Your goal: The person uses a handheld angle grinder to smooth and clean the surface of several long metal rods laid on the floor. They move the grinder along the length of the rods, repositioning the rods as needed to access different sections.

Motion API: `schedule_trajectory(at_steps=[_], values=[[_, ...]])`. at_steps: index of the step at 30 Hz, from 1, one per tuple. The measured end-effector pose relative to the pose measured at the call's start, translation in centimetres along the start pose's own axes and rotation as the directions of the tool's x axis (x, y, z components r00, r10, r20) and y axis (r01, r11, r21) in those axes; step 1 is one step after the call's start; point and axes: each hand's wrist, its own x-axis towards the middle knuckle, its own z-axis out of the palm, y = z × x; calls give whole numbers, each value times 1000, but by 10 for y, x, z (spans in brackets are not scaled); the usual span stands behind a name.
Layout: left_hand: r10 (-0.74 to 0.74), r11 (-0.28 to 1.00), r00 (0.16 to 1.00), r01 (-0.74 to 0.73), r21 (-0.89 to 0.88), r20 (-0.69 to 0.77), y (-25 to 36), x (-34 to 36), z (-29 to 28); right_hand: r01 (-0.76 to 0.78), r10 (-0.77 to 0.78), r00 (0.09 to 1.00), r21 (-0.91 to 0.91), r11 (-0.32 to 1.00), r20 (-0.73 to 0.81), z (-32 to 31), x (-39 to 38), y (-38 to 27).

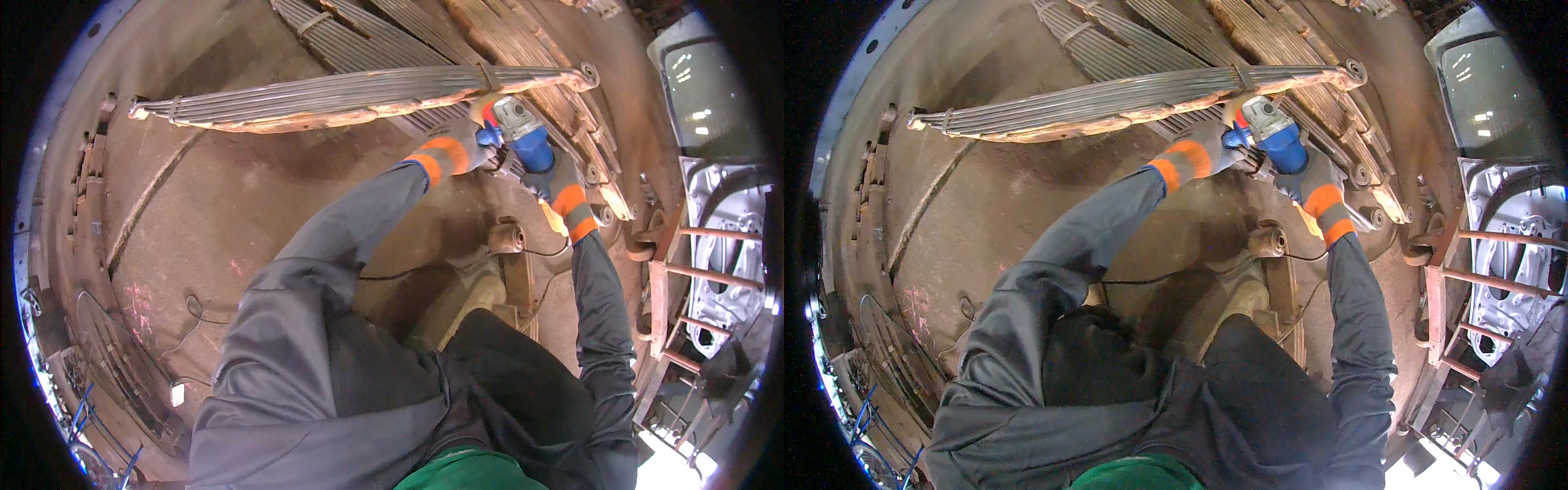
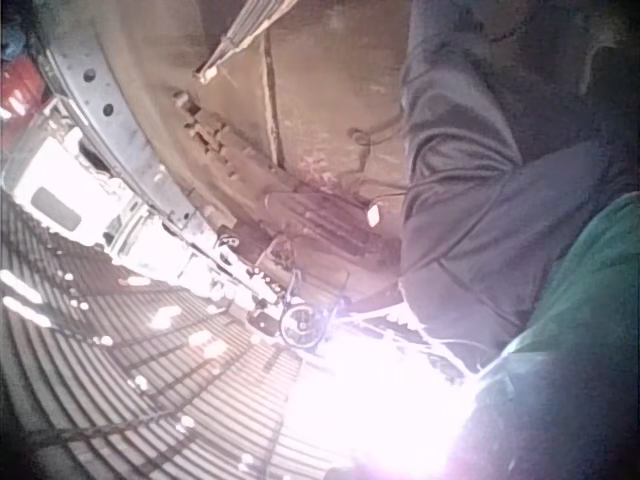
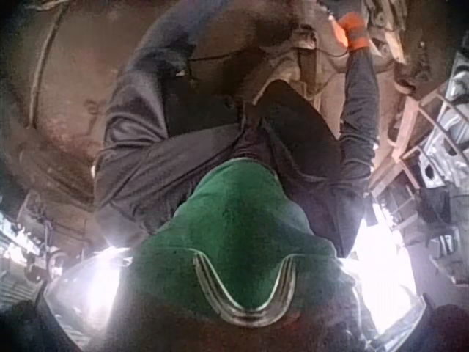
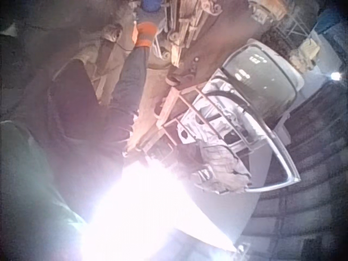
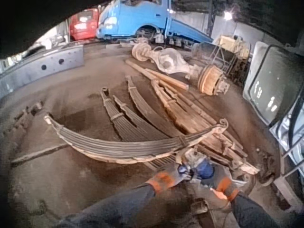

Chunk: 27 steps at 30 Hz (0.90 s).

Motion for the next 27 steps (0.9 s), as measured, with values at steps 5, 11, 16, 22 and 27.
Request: schedule_trajectory(at_steps=[5, 11, 16, 22, 27], values=[[7, 1000, 1000, -7, -24, -9, -26, -2, 1, 66, -66, 998, 14, 998, 6, 14, 8, -22], [3, 1000, 1000, -3, -8, 11, 17, 1, -5, -12, 6, 994, -55, 998, -105, -14, -15, -14], [26, 1000, 999, -26, 13, -47, 7, 35, 3, 46, -42, 997, 62, 997, -64, -32, -5, -31], [-30, 999, 992, 31, -8, 121, 4, 0, 2, 30, -31, 999, -12, 999, -16, -2, -15, -3], [-26, 998, 999, 24, 61, 32, 24, 6, -11, -56, 63, 996, 123, 991, -56, -7, -20, -15]])
